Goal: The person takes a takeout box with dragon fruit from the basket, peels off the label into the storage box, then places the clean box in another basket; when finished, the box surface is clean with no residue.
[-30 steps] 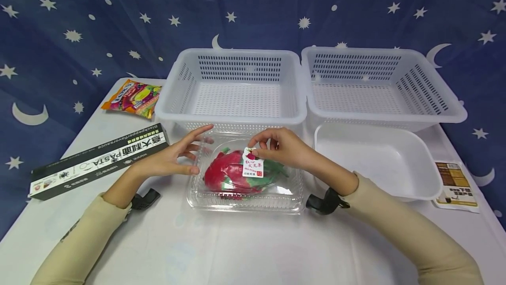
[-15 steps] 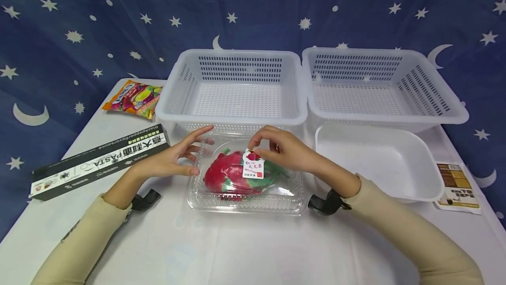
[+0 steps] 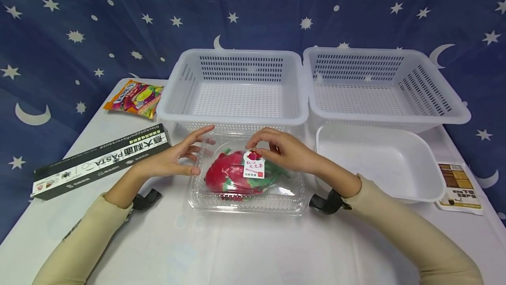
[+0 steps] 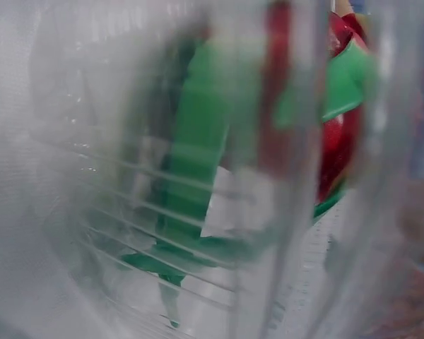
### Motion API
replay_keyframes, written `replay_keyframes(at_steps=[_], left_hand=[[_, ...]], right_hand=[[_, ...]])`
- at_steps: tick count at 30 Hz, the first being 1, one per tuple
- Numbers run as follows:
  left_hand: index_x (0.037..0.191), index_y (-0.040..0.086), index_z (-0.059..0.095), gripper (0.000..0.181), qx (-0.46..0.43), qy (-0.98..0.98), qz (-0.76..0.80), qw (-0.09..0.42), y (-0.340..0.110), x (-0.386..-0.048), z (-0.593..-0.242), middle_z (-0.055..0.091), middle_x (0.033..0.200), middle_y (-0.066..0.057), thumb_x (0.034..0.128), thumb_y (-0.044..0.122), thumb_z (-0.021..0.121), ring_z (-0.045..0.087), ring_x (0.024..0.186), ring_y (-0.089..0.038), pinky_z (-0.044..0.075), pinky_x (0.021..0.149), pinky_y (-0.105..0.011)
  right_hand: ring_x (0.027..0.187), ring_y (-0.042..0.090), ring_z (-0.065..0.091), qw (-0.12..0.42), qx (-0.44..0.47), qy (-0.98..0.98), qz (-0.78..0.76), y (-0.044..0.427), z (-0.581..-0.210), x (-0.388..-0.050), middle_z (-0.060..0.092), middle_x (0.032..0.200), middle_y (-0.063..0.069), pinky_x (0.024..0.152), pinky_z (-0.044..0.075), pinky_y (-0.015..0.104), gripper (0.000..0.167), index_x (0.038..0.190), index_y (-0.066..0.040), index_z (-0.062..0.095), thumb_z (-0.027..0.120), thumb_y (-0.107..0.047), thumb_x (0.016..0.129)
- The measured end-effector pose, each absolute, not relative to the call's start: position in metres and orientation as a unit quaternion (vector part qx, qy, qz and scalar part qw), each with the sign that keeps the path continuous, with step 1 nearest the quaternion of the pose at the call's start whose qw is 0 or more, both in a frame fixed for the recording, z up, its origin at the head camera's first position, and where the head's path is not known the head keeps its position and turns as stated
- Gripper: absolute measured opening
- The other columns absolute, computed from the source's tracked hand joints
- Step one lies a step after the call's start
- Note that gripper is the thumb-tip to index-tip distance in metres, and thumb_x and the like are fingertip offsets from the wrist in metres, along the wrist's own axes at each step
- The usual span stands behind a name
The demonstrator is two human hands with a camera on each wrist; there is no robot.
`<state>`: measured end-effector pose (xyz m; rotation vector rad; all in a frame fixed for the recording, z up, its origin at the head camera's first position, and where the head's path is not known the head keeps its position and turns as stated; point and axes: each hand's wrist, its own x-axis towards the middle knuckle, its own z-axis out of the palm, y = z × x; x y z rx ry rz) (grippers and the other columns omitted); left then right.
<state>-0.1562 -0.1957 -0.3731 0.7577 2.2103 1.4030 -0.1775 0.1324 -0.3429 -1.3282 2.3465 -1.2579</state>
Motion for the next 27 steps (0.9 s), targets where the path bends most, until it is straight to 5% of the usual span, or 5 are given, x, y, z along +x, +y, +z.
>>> replay_keyframes(at_steps=[13, 27], left_hand=[[0.156, 0.036, 0.012, 0.098, 0.275, 0.794, 0.502, 0.204, -0.1955, -0.1559, -0.3732, 0.029, 0.151, -0.014, 0.0820, 0.042, 0.077, 0.042, 0.128, -0.038, 0.043, 0.098, -0.048], [0.156, 0.034, 0.012, 0.097, 0.275, 0.794, 0.503, 0.204, -0.1948, -0.1548, -0.3715, 0.027, 0.151, -0.017, 0.0840, 0.037, 0.076, 0.043, 0.125, -0.037, 0.043, 0.097, -0.048]], right_hand=[[0.059, 0.014, 0.039, 0.059, -0.365, 0.823, -0.431, 0.1231, -0.3456, -0.1716, 0.061, 0.095, -0.002, 0.053, 0.032, 0.022, 0.006, 0.093, -0.013, 0.072, 0.070, -0.008, 0.090], [0.074, 0.015, 0.042, 0.091, -0.360, 0.800, -0.471, 0.1306, -0.3478, -0.1696, 0.048, 0.083, 0.003, 0.060, 0.034, 0.020, 0.006, 0.096, -0.006, 0.065, 0.060, -0.002, 0.095]])
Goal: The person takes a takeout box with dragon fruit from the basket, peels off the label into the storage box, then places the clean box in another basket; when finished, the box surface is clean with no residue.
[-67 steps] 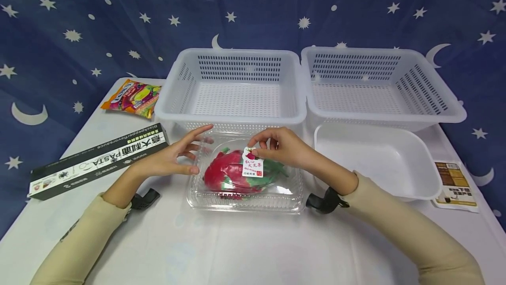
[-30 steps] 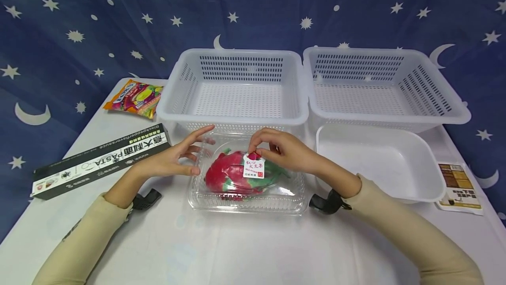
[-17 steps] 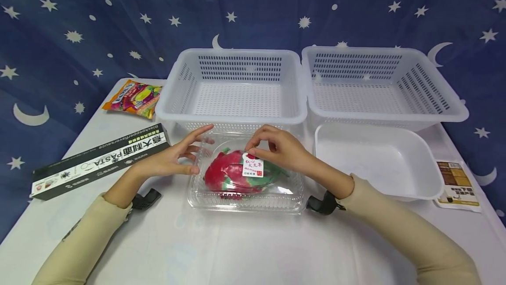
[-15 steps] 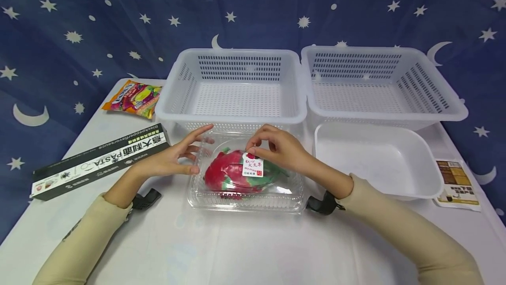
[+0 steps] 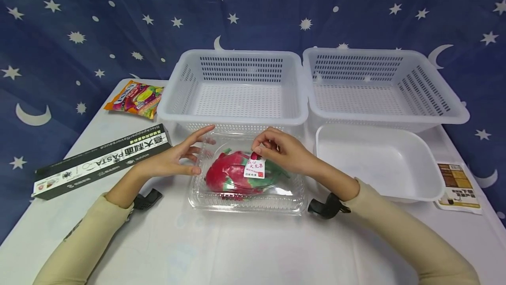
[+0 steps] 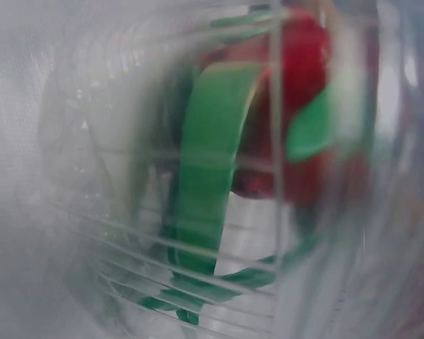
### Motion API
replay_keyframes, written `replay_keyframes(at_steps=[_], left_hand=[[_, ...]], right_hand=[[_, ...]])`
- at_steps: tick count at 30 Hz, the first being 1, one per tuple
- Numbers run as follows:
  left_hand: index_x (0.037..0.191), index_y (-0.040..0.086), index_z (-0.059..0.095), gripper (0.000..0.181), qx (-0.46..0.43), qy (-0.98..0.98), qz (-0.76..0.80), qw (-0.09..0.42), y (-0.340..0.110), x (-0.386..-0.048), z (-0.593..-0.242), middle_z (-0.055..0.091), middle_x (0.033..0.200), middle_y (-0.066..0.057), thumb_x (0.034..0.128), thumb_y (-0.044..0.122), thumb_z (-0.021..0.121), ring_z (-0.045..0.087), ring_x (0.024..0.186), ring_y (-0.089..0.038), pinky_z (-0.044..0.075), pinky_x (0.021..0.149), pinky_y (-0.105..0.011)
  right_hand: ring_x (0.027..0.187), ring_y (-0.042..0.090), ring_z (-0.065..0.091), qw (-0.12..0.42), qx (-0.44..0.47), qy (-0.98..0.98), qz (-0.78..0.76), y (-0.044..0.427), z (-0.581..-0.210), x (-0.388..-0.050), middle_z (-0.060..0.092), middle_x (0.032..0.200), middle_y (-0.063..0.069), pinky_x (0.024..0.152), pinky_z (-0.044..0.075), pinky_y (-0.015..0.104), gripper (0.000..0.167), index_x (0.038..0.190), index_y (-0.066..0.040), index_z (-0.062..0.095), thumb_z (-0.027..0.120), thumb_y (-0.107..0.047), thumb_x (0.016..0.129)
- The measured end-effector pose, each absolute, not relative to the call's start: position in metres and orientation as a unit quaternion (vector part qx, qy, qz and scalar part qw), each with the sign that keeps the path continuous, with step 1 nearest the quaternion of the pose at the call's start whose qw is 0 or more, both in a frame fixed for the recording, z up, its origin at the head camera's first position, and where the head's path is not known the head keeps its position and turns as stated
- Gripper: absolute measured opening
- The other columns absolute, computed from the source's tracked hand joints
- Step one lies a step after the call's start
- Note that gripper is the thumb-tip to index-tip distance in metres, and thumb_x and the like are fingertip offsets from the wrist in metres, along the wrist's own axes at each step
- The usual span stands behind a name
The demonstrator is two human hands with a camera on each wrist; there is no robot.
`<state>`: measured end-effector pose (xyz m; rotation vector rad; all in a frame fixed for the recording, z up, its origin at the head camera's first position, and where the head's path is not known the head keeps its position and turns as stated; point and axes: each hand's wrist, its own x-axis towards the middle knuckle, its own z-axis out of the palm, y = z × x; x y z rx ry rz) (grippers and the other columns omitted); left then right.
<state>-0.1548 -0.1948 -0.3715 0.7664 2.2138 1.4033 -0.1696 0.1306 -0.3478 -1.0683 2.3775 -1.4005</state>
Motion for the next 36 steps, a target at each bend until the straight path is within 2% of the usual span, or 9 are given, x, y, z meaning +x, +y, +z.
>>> replay_keyframes(at_steps=[13, 25, 31, 36], left_hand=[[0.156, 0.037, 0.012, 0.097, 0.268, 0.795, 0.504, 0.207, -0.195, -0.154, -0.371, 0.028, 0.150, -0.013, 0.0831, 0.039, 0.077, 0.043, 0.125, -0.037, 0.043, 0.097, -0.048], [0.155, 0.040, 0.012, 0.096, 0.266, 0.795, 0.503, 0.212, -0.195, -0.154, -0.373, 0.028, 0.151, -0.011, 0.0841, 0.037, 0.076, 0.043, 0.127, -0.037, 0.043, 0.098, -0.048], [0.155, 0.041, 0.011, 0.095, 0.268, 0.794, 0.502, 0.214, -0.195, -0.154, -0.373, 0.027, 0.152, -0.012, 0.0845, 0.038, 0.075, 0.042, 0.127, -0.037, 0.042, 0.098, -0.049], [0.155, 0.040, 0.010, 0.095, 0.273, 0.792, 0.502, 0.213, -0.195, -0.155, -0.374, 0.026, 0.152, -0.012, 0.0852, 0.036, 0.075, 0.041, 0.127, -0.037, 0.043, 0.097, -0.049]], right_hand=[[0.067, 0.011, 0.039, 0.086, -0.370, 0.765, -0.520, 0.135, -0.349, -0.168, 0.044, 0.081, 0.006, 0.055, 0.033, 0.022, 0.007, 0.100, 0.004, 0.062, 0.057, 0.001, 0.096], [0.063, 0.012, 0.036, 0.064, -0.359, 0.767, -0.528, 0.137, -0.349, -0.167, 0.041, 0.076, 0.004, 0.052, 0.029, 0.023, 0.006, 0.099, -0.002, 0.064, 0.059, -0.001, 0.095], [0.069, 0.012, 0.039, 0.049, -0.364, 0.758, -0.539, 0.139, -0.352, -0.166, 0.042, 0.080, 0.002, 0.054, 0.032, 0.023, 0.006, 0.098, -0.001, 0.062, 0.058, 0.003, 0.095], [0.070, 0.012, 0.038, 0.040, -0.395, 0.719, -0.570, 0.141, -0.356, -0.166, 0.042, 0.083, 0.003, 0.054, 0.032, 0.023, 0.005, 0.099, 0.004, 0.059, 0.054, 0.005, 0.096]])
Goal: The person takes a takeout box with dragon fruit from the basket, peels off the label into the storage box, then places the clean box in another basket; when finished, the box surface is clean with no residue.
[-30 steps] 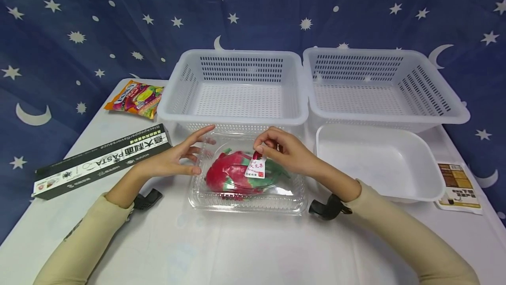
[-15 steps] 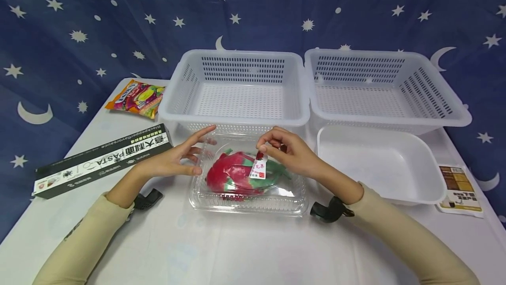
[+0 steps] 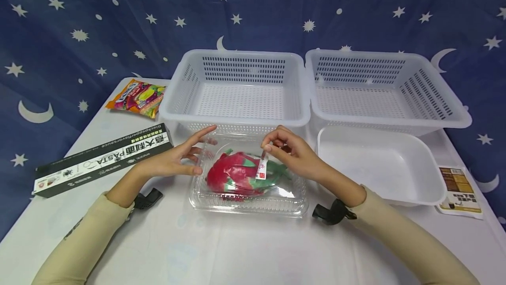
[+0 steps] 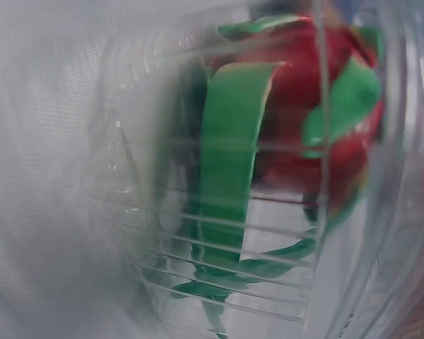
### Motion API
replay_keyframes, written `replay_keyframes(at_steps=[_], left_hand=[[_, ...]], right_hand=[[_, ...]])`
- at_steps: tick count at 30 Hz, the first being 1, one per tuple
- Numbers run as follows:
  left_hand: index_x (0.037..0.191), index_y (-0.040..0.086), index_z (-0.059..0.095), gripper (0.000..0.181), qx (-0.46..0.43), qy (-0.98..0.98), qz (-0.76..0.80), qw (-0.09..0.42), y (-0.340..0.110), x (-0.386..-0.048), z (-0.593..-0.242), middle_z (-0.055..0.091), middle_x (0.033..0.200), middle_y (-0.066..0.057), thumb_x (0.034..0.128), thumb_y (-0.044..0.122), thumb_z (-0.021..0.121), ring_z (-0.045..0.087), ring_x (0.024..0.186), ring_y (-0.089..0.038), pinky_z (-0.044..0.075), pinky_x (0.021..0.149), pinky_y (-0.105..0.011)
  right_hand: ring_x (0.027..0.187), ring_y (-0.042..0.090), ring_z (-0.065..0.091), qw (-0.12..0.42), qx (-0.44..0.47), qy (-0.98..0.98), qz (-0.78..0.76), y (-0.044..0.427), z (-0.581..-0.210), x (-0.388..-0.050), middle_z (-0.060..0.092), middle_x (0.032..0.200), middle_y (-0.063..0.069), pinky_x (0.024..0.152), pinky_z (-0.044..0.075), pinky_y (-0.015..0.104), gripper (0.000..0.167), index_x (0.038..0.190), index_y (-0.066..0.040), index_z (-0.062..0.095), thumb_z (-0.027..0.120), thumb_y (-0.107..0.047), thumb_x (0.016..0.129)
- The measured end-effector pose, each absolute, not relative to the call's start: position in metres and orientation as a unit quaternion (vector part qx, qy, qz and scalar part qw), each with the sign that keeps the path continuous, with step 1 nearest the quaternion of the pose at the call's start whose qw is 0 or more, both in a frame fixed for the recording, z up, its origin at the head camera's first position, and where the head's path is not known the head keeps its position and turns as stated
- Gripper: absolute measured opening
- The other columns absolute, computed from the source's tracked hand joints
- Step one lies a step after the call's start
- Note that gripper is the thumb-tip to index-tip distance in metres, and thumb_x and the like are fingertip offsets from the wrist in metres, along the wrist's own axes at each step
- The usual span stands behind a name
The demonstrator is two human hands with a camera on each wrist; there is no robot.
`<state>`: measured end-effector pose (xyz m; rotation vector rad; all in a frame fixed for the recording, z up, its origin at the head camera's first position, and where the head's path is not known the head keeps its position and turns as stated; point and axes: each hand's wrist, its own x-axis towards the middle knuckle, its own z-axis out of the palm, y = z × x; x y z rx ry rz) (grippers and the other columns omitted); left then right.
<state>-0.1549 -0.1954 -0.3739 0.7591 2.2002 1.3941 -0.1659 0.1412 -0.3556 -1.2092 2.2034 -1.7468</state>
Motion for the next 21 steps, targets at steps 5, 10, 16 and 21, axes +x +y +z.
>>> replay_keyframes(at_steps=[5, 10, 16, 21], left_hand=[[0.155, 0.041, 0.010, 0.096, 0.271, 0.793, 0.502, 0.215, -0.195, -0.155, -0.374, 0.027, 0.153, -0.010, 0.0856, 0.032, 0.075, 0.041, 0.128, -0.036, 0.043, 0.097, -0.048], [0.155, 0.041, 0.010, 0.096, 0.272, 0.793, 0.499, 0.218, -0.195, -0.156, -0.372, 0.027, 0.153, -0.010, 0.0852, 0.034, 0.075, 0.041, 0.128, -0.036, 0.043, 0.097, -0.048], [0.155, 0.042, 0.009, 0.096, 0.270, 0.792, 0.500, 0.222, -0.197, -0.157, -0.373, 0.026, 0.152, -0.010, 0.0850, 0.035, 0.075, 0.041, 0.128, -0.038, 0.042, 0.098, -0.048], [0.155, 0.040, 0.008, 0.097, 0.274, 0.790, 0.499, 0.227, -0.197, -0.156, -0.374, 0.023, 0.154, -0.012, 0.0852, 0.033, 0.075, 0.039, 0.129, -0.038, 0.041, 0.099, -0.048]], right_hand=[[0.069, 0.012, 0.037, 0.036, -0.416, 0.690, -0.591, 0.142, -0.358, -0.167, 0.042, 0.083, 0.003, 0.054, 0.031, 0.023, 0.005, 0.099, 0.006, 0.056, 0.052, 0.006, 0.097], [0.065, 0.013, 0.036, 0.041, -0.401, 0.676, -0.616, 0.143, -0.356, -0.167, 0.043, 0.081, 0.003, 0.053, 0.030, 0.025, 0.006, 0.099, 0.003, 0.055, 0.050, 0.005, 0.098], [0.060, 0.014, 0.036, 0.056, -0.327, 0.652, -0.682, 0.142, -0.348, -0.165, 0.049, 0.080, 0.001, 0.048, 0.028, 0.026, 0.009, 0.100, -0.004, 0.057, 0.049, 0.001, 0.099], [0.072, 0.013, 0.049, 0.042, -0.334, 0.705, -0.625, 0.144, -0.347, -0.162, 0.053, 0.097, 0.003, 0.053, 0.042, 0.020, 0.006, 0.099, 0.004, 0.060, 0.057, 0.005, 0.094]])
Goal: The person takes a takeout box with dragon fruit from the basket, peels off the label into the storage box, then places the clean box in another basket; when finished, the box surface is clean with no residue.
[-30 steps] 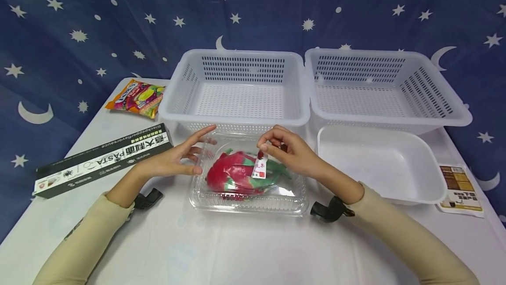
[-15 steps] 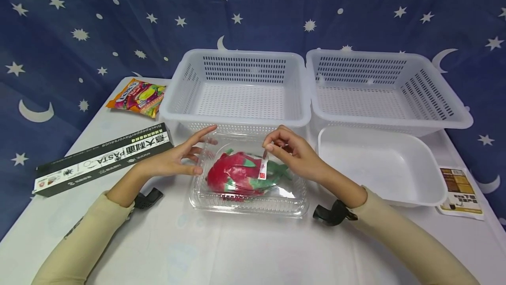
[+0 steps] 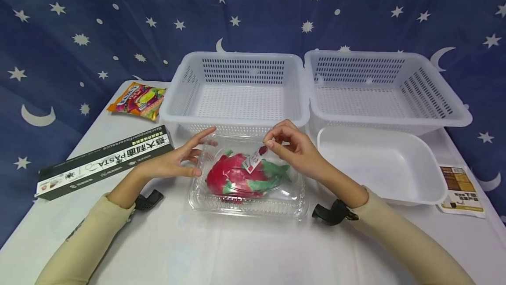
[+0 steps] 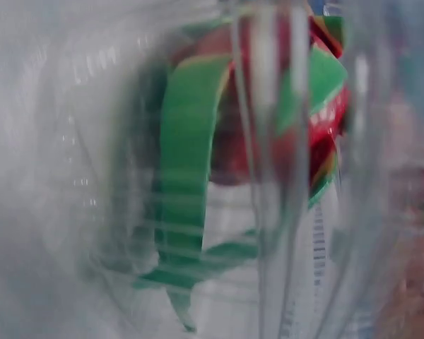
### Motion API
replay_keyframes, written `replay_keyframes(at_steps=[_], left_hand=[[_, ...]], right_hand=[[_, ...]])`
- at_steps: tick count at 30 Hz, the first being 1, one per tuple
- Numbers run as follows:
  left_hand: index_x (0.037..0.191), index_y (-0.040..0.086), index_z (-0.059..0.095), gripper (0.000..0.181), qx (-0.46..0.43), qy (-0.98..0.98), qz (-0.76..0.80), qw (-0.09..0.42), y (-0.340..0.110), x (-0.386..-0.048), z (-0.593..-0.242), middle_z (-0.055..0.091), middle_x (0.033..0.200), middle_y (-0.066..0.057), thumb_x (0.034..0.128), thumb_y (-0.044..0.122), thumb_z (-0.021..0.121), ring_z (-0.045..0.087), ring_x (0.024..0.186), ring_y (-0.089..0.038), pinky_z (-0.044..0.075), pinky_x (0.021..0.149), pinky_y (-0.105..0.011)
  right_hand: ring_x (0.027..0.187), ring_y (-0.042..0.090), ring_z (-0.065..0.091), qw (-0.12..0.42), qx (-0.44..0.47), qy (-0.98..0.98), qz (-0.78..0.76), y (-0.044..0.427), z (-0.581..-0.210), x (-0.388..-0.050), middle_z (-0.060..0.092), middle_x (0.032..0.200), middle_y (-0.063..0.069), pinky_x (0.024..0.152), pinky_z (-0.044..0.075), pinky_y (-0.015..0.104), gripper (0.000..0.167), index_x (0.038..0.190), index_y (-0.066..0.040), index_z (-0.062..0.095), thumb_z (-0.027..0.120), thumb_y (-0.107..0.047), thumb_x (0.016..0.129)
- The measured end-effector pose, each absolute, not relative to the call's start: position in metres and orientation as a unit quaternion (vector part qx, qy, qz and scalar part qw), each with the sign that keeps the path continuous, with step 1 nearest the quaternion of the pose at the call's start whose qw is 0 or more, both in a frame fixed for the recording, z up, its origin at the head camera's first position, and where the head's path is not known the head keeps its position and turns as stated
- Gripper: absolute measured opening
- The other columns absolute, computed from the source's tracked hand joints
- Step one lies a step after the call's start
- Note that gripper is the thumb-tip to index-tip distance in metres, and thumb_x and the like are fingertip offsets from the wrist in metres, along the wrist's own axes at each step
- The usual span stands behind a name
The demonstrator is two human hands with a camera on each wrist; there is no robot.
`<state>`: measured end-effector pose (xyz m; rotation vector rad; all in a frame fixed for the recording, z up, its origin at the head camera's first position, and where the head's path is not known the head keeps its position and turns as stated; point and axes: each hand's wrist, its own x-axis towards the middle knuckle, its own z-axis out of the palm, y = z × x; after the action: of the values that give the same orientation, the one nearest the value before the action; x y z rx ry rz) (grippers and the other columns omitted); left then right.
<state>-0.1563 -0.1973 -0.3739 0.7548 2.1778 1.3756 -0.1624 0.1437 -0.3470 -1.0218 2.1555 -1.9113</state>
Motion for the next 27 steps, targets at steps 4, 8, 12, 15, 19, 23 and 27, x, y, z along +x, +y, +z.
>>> replay_keyframes(at_steps=[4, 8, 12, 15, 19, 23, 27], left_hand=[[0.155, 0.041, 0.007, 0.098, 0.274, 0.789, 0.500, 0.228, -0.196, -0.156, -0.375, 0.023, 0.154, -0.011, 0.0854, 0.032, 0.075, 0.040, 0.129, -0.038, 0.041, 0.100, -0.048], [0.155, 0.041, 0.006, 0.098, 0.275, 0.788, 0.500, 0.231, -0.197, -0.155, -0.375, 0.023, 0.154, -0.011, 0.0860, 0.031, 0.075, 0.041, 0.130, -0.038, 0.041, 0.100, -0.049], [0.155, 0.041, 0.006, 0.097, 0.277, 0.788, 0.499, 0.232, -0.197, -0.155, -0.374, 0.023, 0.154, -0.012, 0.0866, 0.032, 0.074, 0.042, 0.129, -0.038, 0.040, 0.101, -0.049], [0.156, 0.039, 0.006, 0.098, 0.279, 0.787, 0.500, 0.231, -0.197, -0.156, -0.373, 0.024, 0.154, -0.013, 0.0865, 0.033, 0.074, 0.042, 0.129, -0.039, 0.040, 0.101, -0.050], [0.156, 0.038, 0.006, 0.097, 0.279, 0.784, 0.503, 0.233, -0.197, -0.156, -0.372, 0.023, 0.154, -0.013, 0.0864, 0.034, 0.074, 0.041, 0.130, -0.039, 0.040, 0.101, -0.051], [0.156, 0.036, 0.006, 0.097, 0.280, 0.780, 0.508, 0.235, -0.197, -0.156, -0.372, 0.023, 0.154, -0.014, 0.0864, 0.035, 0.074, 0.040, 0.130, -0.040, 0.039, 0.102, -0.052], [0.157, 0.033, 0.005, 0.098, 0.284, 0.776, 0.511, 0.237, -0.196, -0.156, -0.373, 0.022, 0.154, -0.016, 0.0865, 0.036, 0.073, 0.037, 0.132, -0.043, 0.038, 0.103, -0.055]], right_hand=[[0.065, 0.012, 0.047, 0.045, -0.330, 0.699, -0.632, 0.148, -0.347, -0.161, 0.055, 0.097, 0.002, 0.050, 0.041, 0.021, 0.012, 0.100, 0.002, 0.061, 0.056, 0.010, 0.092], [0.059, 0.014, 0.041, 0.040, -0.320, 0.669, -0.670, 0.152, -0.346, -0.159, 0.057, 0.087, 0.003, 0.048, 0.036, 0.024, 0.017, 0.101, -0.001, 0.063, 0.054, 0.011, 0.092], [0.060, 0.015, 0.042, 0.037, -0.303, 0.658, -0.689, 0.160, -0.345, -0.155, 0.059, 0.087, 0.004, 0.048, 0.034, 0.025, 0.017, 0.102, -0.001, 0.063, 0.055, 0.010, 0.093], [0.058, 0.015, 0.042, 0.036, -0.308, 0.658, -0.686, 0.168, -0.344, -0.154, 0.059, 0.087, 0.005, 0.048, 0.033, 0.026, 0.015, 0.102, 0.001, 0.062, 0.055, 0.010, 0.093], [0.058, 0.016, 0.043, 0.033, -0.320, 0.665, -0.674, 0.182, -0.344, -0.152, 0.058, 0.088, 0.006, 0.047, 0.035, 0.026, 0.013, 0.102, 0.003, 0.062, 0.056, 0.009, 0.093], [0.058, 0.016, 0.045, 0.029, -0.313, 0.680, -0.663, 0.199, -0.344, -0.149, 0.060, 0.087, 0.005, 0.047, 0.036, 0.025, 0.015, 0.102, 0.001, 0.064, 0.057, 0.010, 0.092], [0.057, 0.017, 0.045, 0.026, -0.304, 0.682, -0.664, 0.214, -0.343, -0.146, 0.062, 0.086, 0.004, 0.047, 0.034, 0.028, 0.019, 0.101, 0.003, 0.063, 0.053, 0.016, 0.091]])
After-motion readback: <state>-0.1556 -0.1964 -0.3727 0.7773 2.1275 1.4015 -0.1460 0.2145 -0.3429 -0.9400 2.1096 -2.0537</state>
